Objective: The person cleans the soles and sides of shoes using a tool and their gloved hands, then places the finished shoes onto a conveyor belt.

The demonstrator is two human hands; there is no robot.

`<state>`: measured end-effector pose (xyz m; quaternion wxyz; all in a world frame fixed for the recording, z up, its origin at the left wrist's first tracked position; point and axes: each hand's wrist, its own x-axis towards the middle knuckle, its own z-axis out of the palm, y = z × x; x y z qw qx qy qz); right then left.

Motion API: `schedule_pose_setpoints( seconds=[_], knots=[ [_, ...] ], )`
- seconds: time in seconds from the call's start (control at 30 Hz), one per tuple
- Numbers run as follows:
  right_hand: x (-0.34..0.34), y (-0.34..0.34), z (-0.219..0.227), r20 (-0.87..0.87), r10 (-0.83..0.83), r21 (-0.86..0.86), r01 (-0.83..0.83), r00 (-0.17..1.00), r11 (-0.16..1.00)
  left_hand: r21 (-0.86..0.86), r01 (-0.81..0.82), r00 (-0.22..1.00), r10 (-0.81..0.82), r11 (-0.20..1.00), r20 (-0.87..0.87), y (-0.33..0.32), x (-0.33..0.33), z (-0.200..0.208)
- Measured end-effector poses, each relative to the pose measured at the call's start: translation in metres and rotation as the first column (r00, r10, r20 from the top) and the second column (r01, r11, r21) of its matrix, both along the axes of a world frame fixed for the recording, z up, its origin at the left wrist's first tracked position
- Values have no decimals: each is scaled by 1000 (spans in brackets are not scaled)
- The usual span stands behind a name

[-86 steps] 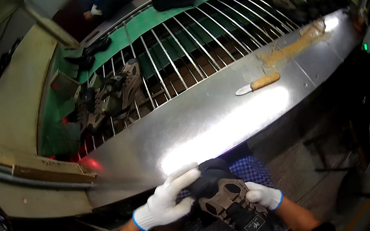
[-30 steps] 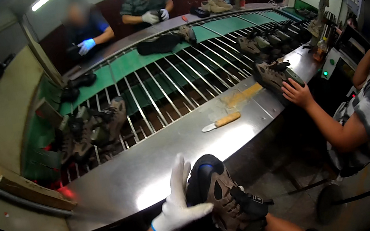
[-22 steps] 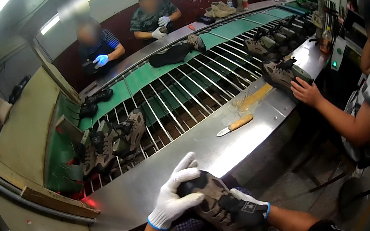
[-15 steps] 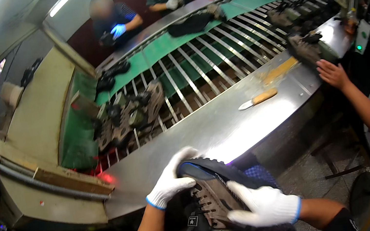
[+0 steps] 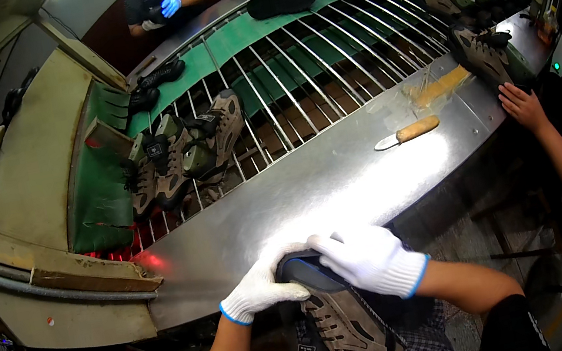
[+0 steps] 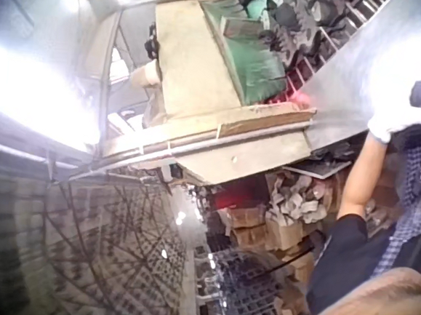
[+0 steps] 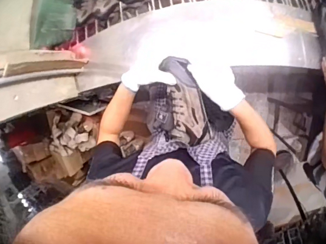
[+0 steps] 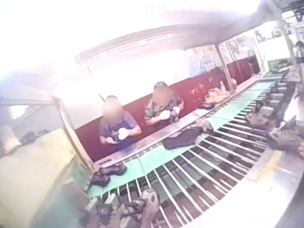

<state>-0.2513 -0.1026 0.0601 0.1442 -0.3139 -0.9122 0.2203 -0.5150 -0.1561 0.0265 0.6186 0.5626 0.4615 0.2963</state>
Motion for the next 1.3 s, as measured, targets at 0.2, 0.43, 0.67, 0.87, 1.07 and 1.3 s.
schedule_pose_setpoints(
  seconds=[0.2,0.43,0.67,0.87,1.07,1.3],
  knots=[
    [-38,39,-15,67,156,-334,-125,985,934,-216,17,999,-8,976,41,2,-1,13],
    [35,-8,33,-139,58,-360,-105,989,927,6,121,988,-120,993,-98,5,-9,10],
    [40,-43,3,84,-6,-283,29,996,959,352,97,912,58,931,-405,23,39,38],
    [11,8,-55,-123,-185,-614,72,975,786,400,-3,866,202,917,-457,22,47,39],
    [6,-5,-2,-73,-43,-477,3,996,879,407,12,792,240,913,-561,23,50,35],
    [19,-24,34,101,96,-329,-58,990,943,366,-16,772,244,931,-587,20,54,35]
  ],
)
